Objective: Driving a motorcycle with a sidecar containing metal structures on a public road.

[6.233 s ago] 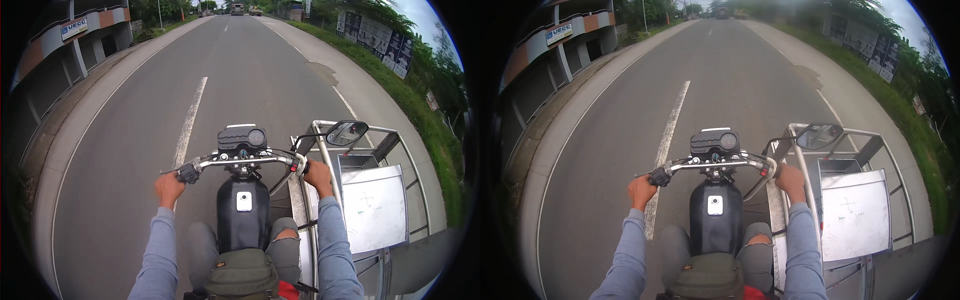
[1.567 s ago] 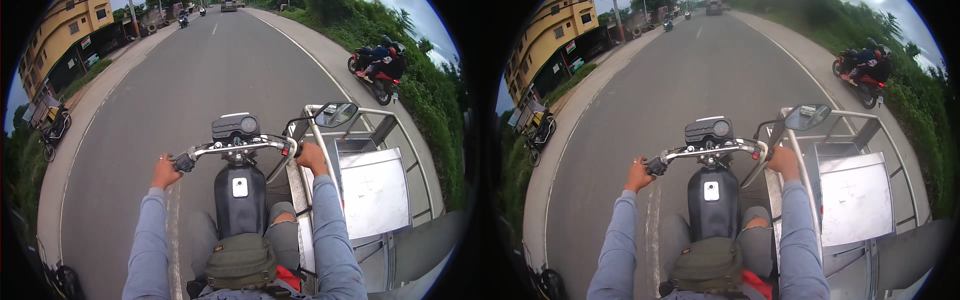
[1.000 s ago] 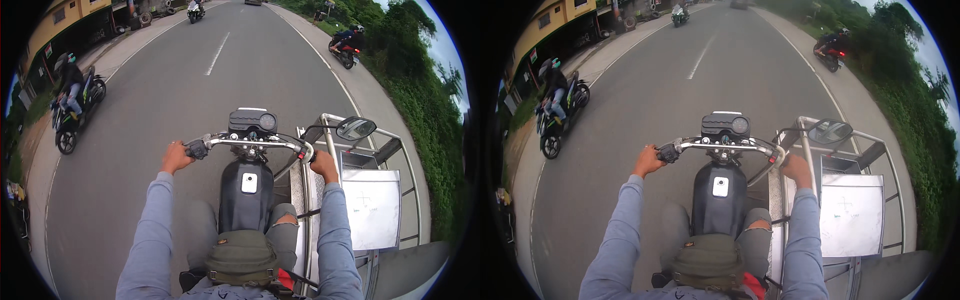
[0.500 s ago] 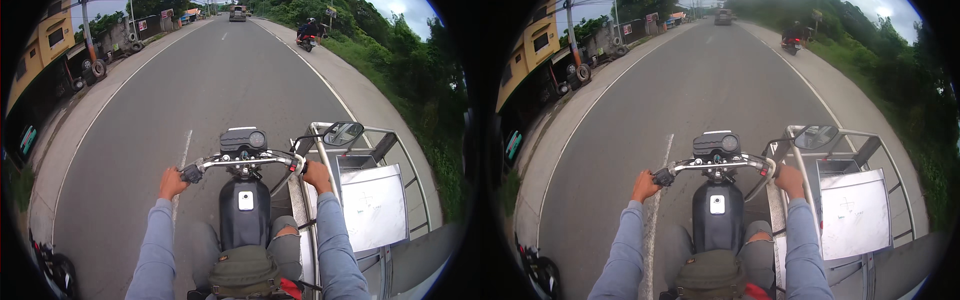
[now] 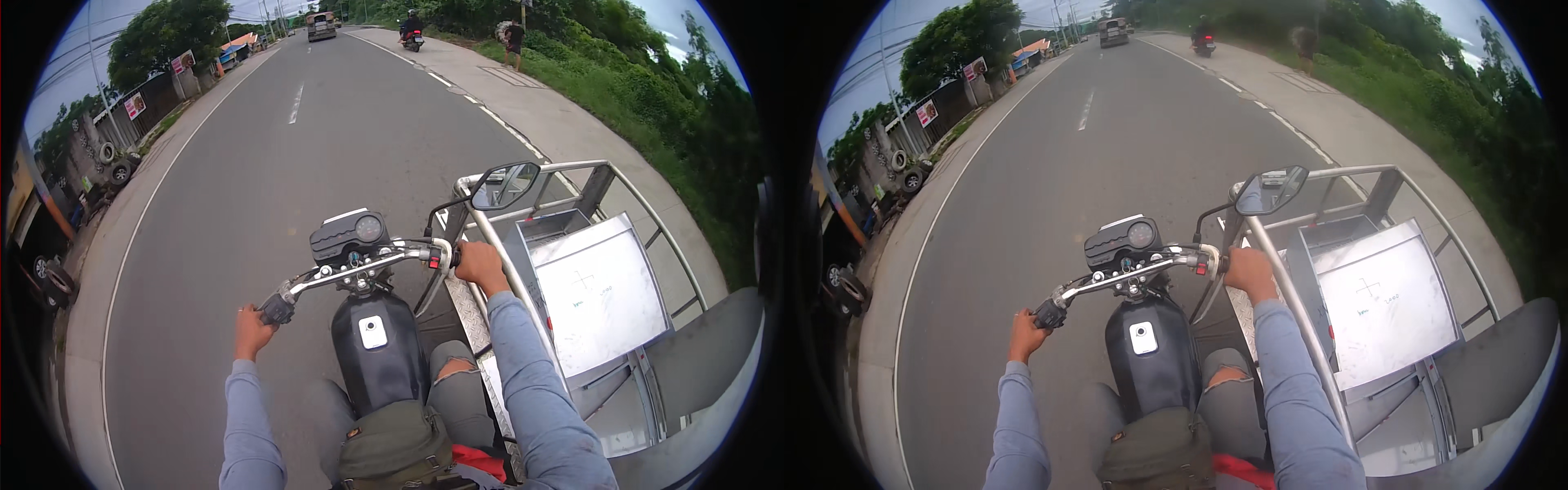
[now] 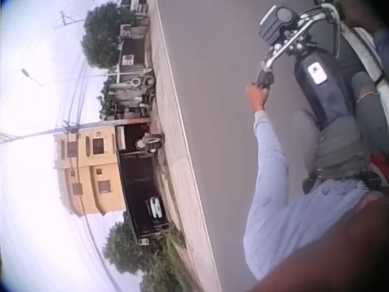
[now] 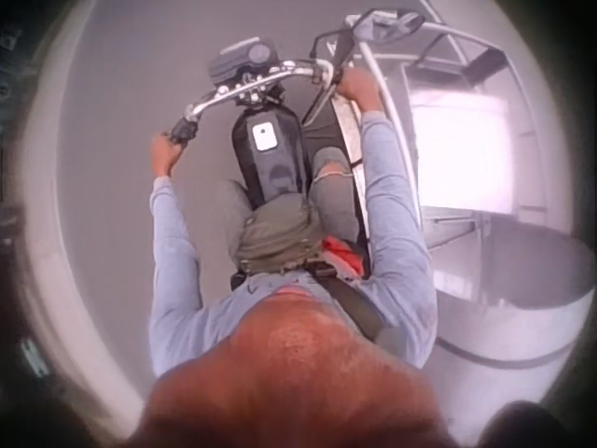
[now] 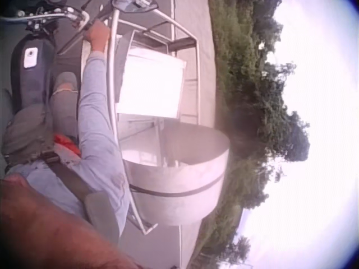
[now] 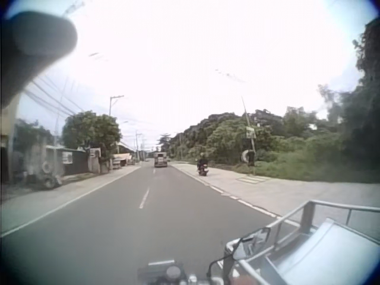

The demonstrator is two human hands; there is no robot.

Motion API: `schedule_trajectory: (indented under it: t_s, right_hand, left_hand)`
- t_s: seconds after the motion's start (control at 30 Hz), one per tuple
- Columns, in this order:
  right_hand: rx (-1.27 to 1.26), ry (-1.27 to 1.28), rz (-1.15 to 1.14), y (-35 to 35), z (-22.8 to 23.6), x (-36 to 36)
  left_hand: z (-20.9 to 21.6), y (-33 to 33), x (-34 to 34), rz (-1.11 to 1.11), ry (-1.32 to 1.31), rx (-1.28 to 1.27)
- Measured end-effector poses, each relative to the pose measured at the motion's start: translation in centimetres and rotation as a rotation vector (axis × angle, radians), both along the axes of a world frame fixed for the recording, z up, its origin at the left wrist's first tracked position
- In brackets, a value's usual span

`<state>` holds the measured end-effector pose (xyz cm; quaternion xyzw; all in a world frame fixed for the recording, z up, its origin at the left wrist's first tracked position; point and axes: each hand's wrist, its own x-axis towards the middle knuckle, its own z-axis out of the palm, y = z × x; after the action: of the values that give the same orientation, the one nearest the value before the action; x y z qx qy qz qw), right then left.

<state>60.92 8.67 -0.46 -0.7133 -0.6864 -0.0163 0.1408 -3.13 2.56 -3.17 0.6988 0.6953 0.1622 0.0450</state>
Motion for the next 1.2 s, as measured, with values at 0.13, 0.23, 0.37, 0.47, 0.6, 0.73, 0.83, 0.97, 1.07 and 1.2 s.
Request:
schedule_trajectory:
  t_s: [0.13, 0.23, 0.37, 0.47, 0.6, 0.73, 0.83, 0.97, 1.07, 1.2]
  right_hand:
    - [-0.068, 0.018, 0.001, -0.1, 0.4, -0.4]
    - [-0.037, 0.017, -0.025, -0.5, 0.2, 0.5]
    - [-0.101, 0.042, -0.014, -1.3, 1.1, -0.4]
    - [-0.066, 0.066, -0.011, -0.9, 1.1, -0.7]
    - [-0.148, 0.032, -0.009, -0.5, 1.4, -0.6]
    - [-0.128, 0.022, 0.008, -0.5, 1.0, -0.4]
    - [-0.117, 0.022, 0.023, -0.2, -0.4, 0.3]
    - [-0.042, 0.029, 0.011, -1.1, 0.8, -1.5]
    - [0.02, -0.005, 0.037, -0.4, -0.4, -0.7]
    - [0.022, -0.062, -0.006, 0.5, -2.1, 0.9]
  left_hand:
    - [0.8, 0.2, -0.4, 0.043, 0.039, 0.006]
    - [1.0, 0.0, 0.8, 0.056, 0.035, 0.001]
    - [1.0, -0.5, 0.9, 0.074, 0.032, -0.001]
    - [0.8, -0.7, 0.5, 0.086, 0.055, 0.008]
    - [0.6, 0.1, 0.2, 0.083, 0.037, 0.017]
    - [0.8, -0.2, 0.0, 0.02, 0.067, 0.026]
    - [0.5, 0.2, 0.5, 0.044, 0.056, 0.05]
    - [0.0, -0.7, -0.3, 0.075, 0.086, 0.021]
    - [-0.1, -0.6, 0.0, 0.082, 0.019, 0.052]
    - [0.1, -0.3, 1.3, 0.083, -0.009, 0.059]
